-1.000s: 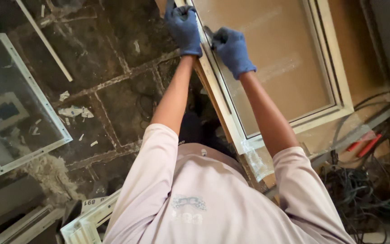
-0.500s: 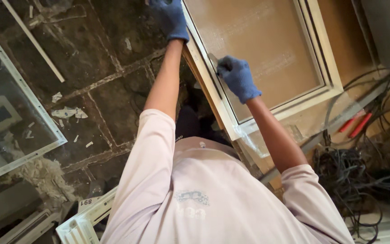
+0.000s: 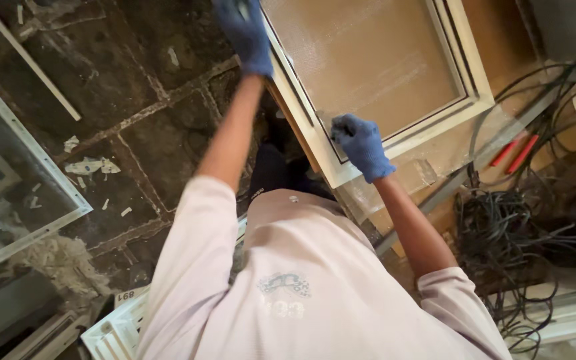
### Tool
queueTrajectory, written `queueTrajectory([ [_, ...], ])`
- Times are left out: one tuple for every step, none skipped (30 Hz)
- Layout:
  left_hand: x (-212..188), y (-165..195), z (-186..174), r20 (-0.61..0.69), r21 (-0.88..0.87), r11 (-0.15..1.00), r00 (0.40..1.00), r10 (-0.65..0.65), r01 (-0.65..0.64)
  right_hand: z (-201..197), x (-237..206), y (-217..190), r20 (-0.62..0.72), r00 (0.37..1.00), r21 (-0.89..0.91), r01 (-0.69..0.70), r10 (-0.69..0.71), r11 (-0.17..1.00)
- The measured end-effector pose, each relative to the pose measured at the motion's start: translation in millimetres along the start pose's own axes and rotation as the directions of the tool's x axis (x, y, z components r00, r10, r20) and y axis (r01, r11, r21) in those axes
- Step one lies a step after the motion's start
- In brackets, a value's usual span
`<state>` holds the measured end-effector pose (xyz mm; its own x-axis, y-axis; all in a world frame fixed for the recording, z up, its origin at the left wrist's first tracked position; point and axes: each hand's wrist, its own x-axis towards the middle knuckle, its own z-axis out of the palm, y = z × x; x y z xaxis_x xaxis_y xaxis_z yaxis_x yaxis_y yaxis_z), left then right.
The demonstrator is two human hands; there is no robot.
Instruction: The person peels clear protective plastic film off a glass window frame lying on a workbench, using a small blade to lift the film edge and pulling the sheet off by hand. They work around the frame, lifting stuck sections with the blade and stripping the film away from the glass and frame edges.
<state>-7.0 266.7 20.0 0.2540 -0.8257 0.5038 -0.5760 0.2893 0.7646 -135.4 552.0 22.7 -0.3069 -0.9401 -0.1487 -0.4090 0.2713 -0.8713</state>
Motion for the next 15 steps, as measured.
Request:
queueTrajectory([
  [-26.1,7.5,-8.1,0.017,-0.026,1.000,1.000,-0.012,0.012,0.3,2.0,2.1,0.000,1.000,0.026,0.010,-0.010,1.000],
  [-55.1,17.1,-18.2,0.058,-0.037,0.999,0.998,-0.022,0.024,0.9,1.5,3.2,-0.007,1.000,0.000,0.025,-0.025,1.000],
  [-83.8,26.6,-28.2,0.093,-0.049,0.998,0.995,-0.036,0.041,0.4,1.3,4.4,-0.011,0.999,-0.029,0.038,-0.038,0.999],
  [-108.9,35.0,-38.3,0.125,-0.060,0.996,0.991,-0.052,0.059,-0.8,0.8,5.0,-0.011,0.999,-0.061,0.052,-0.053,0.997],
  [-127.4,40.7,-45.9,0.140,-0.056,0.995,0.987,-0.075,0.083,-1.5,0.3,5.4,-0.004,0.999,-0.063,0.052,-0.052,0.997],
  [-141.5,44.8,-52.3,0.155,-0.053,0.993,0.983,-0.096,0.105,-1.6,0.0,5.0,0.002,0.999,-0.064,0.051,-0.051,0.997],
  [-151.5,46.9,-56.8,0.172,-0.048,0.991,0.978,-0.117,0.127,-1.7,-0.7,4.8,0.006,0.999,-0.065,0.049,-0.049,0.997],
  [-157.7,46.8,-59.9,0.177,-0.041,0.995,0.980,-0.087,0.096,-1.5,-1.2,4.0,0.002,0.998,-0.070,0.059,-0.059,0.996],
  [-160.1,45.1,-59.3,0.180,-0.036,0.997,0.982,-0.058,0.065,-1.2,-1.0,3.5,-0.002,0.997,-0.079,0.071,-0.072,0.994],
  [-161.9,43.2,-56.9,0.181,-0.034,0.999,0.983,-0.026,0.033,-1.4,-1.0,3.0,-0.008,0.996,-0.088,0.086,-0.087,0.992],
  [-162.3,40.1,-52.7,0.195,-0.231,0.946,0.963,-0.185,0.229,-1.4,-0.8,2.4,-0.008,0.995,-0.086,0.095,-0.096,0.992],
  [-161.8,36.5,-45.4,0.240,-0.411,0.817,0.913,-0.330,0.404,-1.7,-0.7,2.3,-0.007,0.995,-0.084,0.103,-0.104,0.991],
  [-163.4,33.2,-40.0,0.314,-0.555,0.625,0.834,-0.455,0.549,-2.0,-1.7,1.8,-0.004,0.994,-0.080,0.107,-0.108,0.991],
  [-166.5,29.1,-37.3,0.321,-0.527,0.655,0.840,-0.437,0.542,-2.2,-4.1,1.8,-0.005,0.994,-0.083,0.106,-0.107,0.991],
  [-168.8,25.2,-34.6,0.331,-0.500,0.685,0.847,-0.416,0.531,-2.0,-6.2,1.8,-0.010,0.994,-0.087,0.107,-0.108,0.990],
])
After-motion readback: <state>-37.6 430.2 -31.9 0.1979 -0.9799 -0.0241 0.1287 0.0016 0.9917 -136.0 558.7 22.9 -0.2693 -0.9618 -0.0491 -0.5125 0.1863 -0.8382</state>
